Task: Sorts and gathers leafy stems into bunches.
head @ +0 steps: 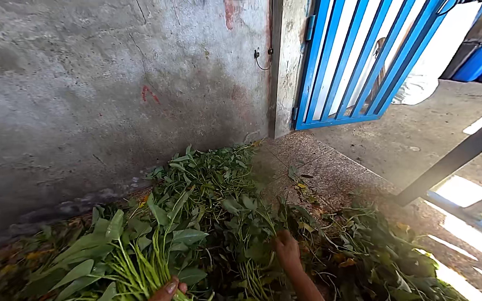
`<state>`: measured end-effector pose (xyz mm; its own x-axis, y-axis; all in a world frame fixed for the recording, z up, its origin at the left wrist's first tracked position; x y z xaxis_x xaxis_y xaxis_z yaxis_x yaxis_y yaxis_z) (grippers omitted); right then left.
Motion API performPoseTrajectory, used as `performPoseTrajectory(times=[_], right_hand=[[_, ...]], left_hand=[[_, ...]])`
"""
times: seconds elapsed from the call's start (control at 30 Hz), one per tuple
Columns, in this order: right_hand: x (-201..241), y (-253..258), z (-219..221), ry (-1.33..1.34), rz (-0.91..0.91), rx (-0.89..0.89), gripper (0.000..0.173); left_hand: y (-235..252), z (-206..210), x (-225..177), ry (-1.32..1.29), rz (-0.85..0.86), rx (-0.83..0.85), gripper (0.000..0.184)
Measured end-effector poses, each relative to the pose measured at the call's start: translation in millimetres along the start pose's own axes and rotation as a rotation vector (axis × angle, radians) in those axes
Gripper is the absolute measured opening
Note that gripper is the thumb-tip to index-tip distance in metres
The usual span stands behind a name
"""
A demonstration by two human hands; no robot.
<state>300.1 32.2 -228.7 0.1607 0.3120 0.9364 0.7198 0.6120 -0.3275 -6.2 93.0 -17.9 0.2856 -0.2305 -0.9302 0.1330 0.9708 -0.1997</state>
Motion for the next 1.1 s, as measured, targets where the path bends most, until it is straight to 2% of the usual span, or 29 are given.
performPoseTrajectory(times=[0.17, 0.27, 0.33, 0.47, 0.63, 0.73, 0.97, 1.1], right_hand=[[89, -50, -1, 0.432, -0.148, 0.079, 0.015], [119, -82, 2, 0.566, -0.130, 0.219, 0.025], [132, -106, 6, 0.582, -0.202, 0.296, 0.033], [133, -160, 24, 0.366, -0.543, 0.372, 0.035], [123, -207, 46, 0.002, -0.733, 0.254, 0.030], [124, -222, 53, -0.105, -0.847, 0.186, 0.027], [131, -241, 52, -0.236, -0.992, 0.160, 0.018], [133, -243, 53, -0.306, -0.861, 0.324, 0.019]], left_hand=[[-7, 0, -1, 0.006, -0.021, -0.141, 0.015], [-8, -2, 1, -0.016, 0.002, -0.135, 0.023], [-11, 2, 3, -0.029, 0.005, -0.141, 0.025], [-23, 9, 9, 0.019, -0.023, -0.119, 0.030], [-30, 16, 12, 0.105, -0.021, -0.061, 0.033], [-35, 15, 12, 0.122, 0.012, -0.006, 0.036], [-46, 10, 7, 0.181, 0.089, 0.082, 0.043], [-48, 8, 6, 0.266, 0.100, 0.038, 0.039]])
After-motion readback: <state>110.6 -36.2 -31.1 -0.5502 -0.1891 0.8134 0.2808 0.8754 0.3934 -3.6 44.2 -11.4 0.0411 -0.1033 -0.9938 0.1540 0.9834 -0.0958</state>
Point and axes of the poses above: each hand's wrist, its own y-axis towards the middle knuckle, its own z-axis out of the palm, x = y × z, the point moved 4 cm from there along y, towards the middle knuckle, and after that the axes turned 8 degrees about y, right-handed, at the moved point
